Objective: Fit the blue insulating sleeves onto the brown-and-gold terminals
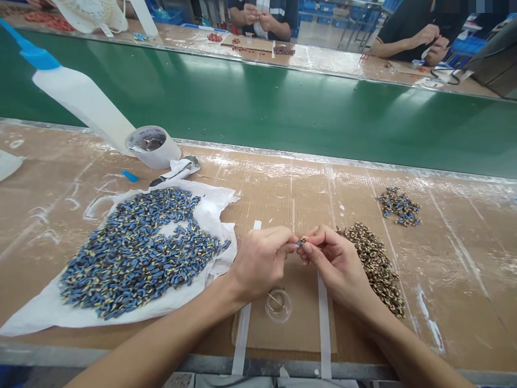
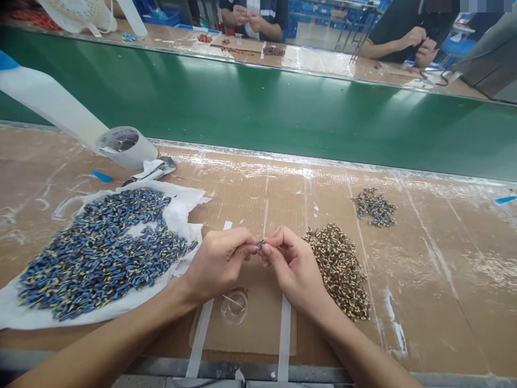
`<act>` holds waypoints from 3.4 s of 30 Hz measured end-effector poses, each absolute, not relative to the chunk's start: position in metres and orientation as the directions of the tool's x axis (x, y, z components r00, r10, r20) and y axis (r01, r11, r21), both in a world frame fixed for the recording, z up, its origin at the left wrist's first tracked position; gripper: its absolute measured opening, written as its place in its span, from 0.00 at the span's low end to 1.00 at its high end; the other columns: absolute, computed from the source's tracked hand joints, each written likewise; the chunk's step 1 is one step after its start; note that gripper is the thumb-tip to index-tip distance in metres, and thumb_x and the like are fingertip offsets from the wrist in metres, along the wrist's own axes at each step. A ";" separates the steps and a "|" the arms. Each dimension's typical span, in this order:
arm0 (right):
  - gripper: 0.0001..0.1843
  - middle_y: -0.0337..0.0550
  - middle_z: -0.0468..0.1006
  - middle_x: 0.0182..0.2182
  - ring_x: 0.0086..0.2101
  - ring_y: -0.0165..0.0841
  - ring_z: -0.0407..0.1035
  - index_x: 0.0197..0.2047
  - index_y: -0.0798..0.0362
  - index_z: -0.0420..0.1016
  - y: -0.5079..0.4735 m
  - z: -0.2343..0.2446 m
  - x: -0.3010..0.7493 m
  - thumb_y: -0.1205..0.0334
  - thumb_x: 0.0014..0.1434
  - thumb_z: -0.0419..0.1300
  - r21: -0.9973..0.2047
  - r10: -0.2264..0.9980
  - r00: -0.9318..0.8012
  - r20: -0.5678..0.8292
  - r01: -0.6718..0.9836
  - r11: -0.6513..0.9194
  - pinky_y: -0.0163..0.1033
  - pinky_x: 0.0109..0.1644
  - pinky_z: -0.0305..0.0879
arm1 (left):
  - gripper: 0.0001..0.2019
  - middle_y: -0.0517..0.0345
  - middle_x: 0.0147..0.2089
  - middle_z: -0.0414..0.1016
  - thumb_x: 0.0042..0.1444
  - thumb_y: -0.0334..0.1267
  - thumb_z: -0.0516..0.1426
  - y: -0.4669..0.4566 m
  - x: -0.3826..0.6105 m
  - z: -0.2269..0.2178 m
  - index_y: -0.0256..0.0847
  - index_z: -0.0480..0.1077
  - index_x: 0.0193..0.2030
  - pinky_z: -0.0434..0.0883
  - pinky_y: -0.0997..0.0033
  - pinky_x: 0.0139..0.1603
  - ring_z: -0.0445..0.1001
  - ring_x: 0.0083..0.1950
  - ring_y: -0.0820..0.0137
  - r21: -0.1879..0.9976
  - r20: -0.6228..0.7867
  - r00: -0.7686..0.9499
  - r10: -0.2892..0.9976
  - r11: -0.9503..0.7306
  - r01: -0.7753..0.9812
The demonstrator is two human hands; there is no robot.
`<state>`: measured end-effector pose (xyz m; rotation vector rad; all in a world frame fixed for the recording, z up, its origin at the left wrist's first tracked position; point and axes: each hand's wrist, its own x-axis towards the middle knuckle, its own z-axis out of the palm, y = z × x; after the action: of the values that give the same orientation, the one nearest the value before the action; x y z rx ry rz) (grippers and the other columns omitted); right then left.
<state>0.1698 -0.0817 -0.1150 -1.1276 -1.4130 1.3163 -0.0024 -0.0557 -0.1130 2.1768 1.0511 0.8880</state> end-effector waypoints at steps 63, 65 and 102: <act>0.17 0.44 0.80 0.28 0.27 0.38 0.73 0.38 0.50 0.78 -0.026 -0.134 0.340 0.47 0.54 0.59 -0.652 0.860 0.453 0.236 0.730 -0.205 0.41 0.33 0.66 | 0.04 0.60 0.30 0.74 0.52 0.37 0.57 -0.014 -0.153 -0.055 0.41 0.66 0.29 0.60 0.71 0.31 0.72 0.33 0.66 0.260 -0.182 -0.149 0.972 0.193 0.946; 0.17 0.44 0.80 0.29 0.28 0.38 0.73 0.39 0.50 0.77 -0.026 -0.136 0.341 0.47 0.54 0.59 -0.660 0.865 0.443 0.236 0.727 -0.192 0.42 0.34 0.67 | 0.05 0.60 0.29 0.73 0.51 0.39 0.58 -0.015 -0.154 -0.054 0.41 0.67 0.30 0.60 0.72 0.30 0.71 0.32 0.66 0.289 -0.154 -0.174 0.973 0.212 0.934; 0.03 0.38 0.72 0.33 0.35 0.29 0.67 0.36 0.52 0.75 -0.104 -0.103 0.151 0.68 0.60 0.60 -0.895 0.797 -0.603 0.037 0.335 0.295 0.34 0.37 0.61 | 0.05 0.59 0.32 0.71 0.54 0.37 0.59 -0.030 -0.025 -0.111 0.37 0.71 0.33 0.66 0.73 0.37 0.68 0.34 0.73 0.981 -0.129 0.594 0.794 0.016 0.192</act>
<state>0.1508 -0.1035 -0.1029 -1.0069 -2.0857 1.2657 -0.0255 -0.0305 -0.1110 1.5173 0.8692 0.5757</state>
